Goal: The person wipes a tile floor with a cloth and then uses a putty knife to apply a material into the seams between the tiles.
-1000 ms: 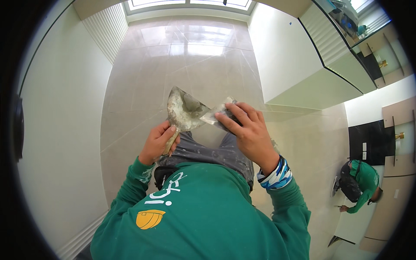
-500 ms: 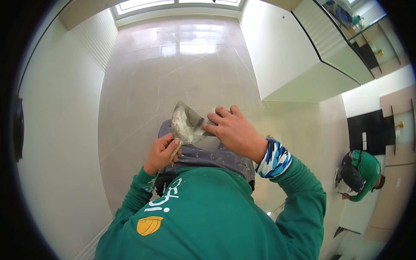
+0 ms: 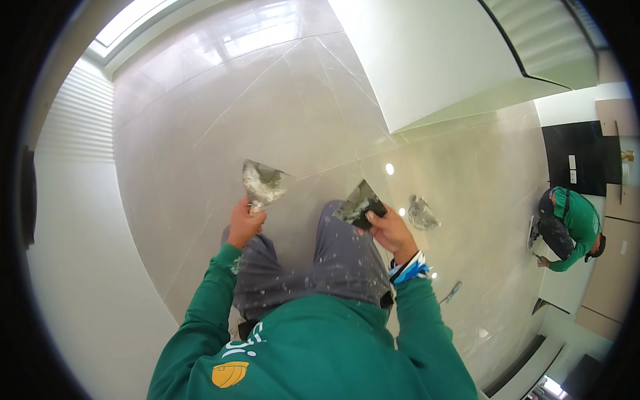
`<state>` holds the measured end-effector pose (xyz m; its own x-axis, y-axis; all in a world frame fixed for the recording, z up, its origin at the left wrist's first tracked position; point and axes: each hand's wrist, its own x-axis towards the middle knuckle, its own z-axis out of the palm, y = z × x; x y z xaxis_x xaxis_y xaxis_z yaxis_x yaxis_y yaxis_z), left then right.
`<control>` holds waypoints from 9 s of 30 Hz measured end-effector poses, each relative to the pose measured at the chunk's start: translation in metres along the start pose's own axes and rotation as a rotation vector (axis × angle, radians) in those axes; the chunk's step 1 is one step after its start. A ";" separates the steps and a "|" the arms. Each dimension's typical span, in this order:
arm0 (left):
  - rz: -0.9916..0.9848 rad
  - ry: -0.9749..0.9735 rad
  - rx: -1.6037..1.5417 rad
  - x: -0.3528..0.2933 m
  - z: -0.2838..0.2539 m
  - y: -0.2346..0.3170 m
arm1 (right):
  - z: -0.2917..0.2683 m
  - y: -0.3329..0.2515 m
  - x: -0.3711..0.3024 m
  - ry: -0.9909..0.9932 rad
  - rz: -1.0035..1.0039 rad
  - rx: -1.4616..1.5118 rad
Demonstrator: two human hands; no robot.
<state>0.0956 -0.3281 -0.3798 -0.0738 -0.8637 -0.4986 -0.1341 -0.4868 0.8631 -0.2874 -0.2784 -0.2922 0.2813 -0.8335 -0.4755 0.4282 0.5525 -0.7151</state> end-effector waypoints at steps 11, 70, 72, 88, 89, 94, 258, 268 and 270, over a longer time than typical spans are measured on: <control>0.236 -0.225 0.533 0.240 0.142 -0.005 | -0.068 0.018 0.019 0.220 0.034 0.323; 0.424 0.424 1.075 0.547 -0.088 0.083 | -0.085 -0.206 0.904 0.632 -0.940 -0.784; 0.331 0.356 1.046 0.542 -0.088 0.082 | -0.081 -0.202 0.893 0.648 -0.854 -0.877; 0.418 0.971 0.974 0.858 -0.280 0.215 | -0.070 -0.212 0.889 0.605 -0.842 -0.937; 0.413 0.962 0.968 0.864 -0.282 0.214 | -0.070 -0.211 0.890 0.610 -0.835 -0.946; 0.413 0.943 1.036 0.873 -0.277 0.208 | -0.070 -0.209 0.888 0.617 -0.840 -0.963; 0.186 0.937 1.224 0.873 -0.272 0.212 | 0.044 -0.405 1.099 0.115 -0.210 -2.356; 0.180 0.944 1.249 0.870 -0.276 0.210 | 0.046 -0.400 1.090 0.074 -0.324 -2.085; 0.186 0.944 1.245 0.871 -0.275 0.211 | 0.044 -0.406 1.102 0.191 -0.143 -2.020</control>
<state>0.2751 -1.2192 -0.6100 0.3745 -0.8953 0.2414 -0.9266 -0.3710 0.0617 -0.1138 -1.4220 -0.5034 0.2058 -0.9262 -0.3159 -0.9773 -0.1777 -0.1158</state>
